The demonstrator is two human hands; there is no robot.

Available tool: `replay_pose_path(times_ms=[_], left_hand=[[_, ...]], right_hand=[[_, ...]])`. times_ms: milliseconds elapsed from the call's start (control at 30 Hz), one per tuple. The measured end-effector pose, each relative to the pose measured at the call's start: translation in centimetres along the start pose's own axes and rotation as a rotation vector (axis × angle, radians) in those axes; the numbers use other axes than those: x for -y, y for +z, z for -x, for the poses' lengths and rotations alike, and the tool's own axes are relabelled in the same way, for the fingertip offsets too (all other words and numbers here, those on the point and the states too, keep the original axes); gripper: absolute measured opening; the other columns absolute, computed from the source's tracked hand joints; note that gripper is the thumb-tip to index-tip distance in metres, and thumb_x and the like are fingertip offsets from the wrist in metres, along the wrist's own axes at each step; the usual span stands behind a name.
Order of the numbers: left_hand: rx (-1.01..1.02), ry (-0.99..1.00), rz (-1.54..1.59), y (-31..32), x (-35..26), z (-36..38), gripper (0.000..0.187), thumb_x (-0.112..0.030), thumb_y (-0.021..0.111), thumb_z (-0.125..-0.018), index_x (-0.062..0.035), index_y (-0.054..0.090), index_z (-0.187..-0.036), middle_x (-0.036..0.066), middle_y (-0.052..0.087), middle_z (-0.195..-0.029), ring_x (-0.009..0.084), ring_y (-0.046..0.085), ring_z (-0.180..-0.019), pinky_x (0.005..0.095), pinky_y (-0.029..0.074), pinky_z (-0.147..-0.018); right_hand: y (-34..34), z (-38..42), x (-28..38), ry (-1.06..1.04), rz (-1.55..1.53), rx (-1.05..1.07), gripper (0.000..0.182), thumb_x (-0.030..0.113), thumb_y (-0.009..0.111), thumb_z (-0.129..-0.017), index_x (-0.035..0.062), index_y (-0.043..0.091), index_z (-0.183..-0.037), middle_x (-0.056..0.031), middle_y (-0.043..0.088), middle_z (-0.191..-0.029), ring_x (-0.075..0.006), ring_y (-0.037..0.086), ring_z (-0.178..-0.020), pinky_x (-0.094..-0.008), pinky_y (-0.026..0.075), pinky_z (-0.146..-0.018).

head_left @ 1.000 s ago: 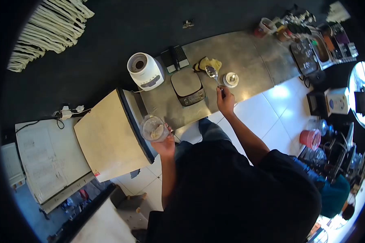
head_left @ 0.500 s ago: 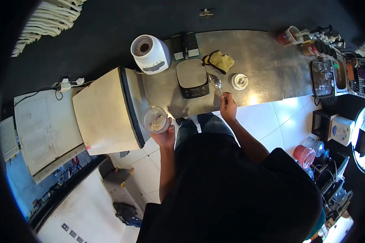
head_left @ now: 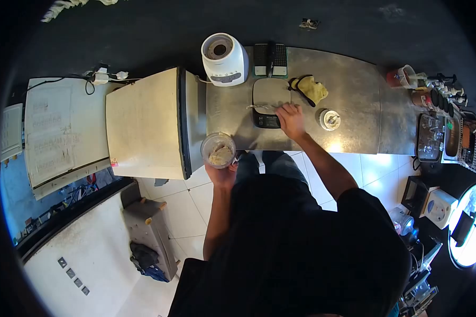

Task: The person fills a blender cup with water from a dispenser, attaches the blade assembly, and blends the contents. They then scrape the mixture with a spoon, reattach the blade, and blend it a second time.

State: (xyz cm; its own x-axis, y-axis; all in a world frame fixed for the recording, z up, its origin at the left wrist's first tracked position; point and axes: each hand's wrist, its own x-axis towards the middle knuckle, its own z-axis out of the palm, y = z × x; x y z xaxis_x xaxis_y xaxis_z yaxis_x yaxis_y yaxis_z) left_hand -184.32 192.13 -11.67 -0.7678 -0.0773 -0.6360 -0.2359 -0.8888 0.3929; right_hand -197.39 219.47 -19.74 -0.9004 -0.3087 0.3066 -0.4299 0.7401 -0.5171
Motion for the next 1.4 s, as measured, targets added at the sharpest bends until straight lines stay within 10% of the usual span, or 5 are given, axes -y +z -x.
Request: replay_pose_path(times_ms=[1400], left_hand=[[-0.113,0.067,0.109,-3.9,-0.3,3.1,0.048,-0.047,0.046,-0.097,-0.0085,0.059,-0.122,0.015,0.064,-0.107,0.0294,0.062,-0.086,0.0331,0.052,-0.057]], right_hand=[[2.5,-6.4,-3.1,-0.218,-0.093,0.141,0.020,0.016,0.068,-0.087,0.0083,0.066,-0.105,-0.0098,0.054,-0.100,-0.0298,0.053,-0.100,-0.0421,0.039,-0.089]])
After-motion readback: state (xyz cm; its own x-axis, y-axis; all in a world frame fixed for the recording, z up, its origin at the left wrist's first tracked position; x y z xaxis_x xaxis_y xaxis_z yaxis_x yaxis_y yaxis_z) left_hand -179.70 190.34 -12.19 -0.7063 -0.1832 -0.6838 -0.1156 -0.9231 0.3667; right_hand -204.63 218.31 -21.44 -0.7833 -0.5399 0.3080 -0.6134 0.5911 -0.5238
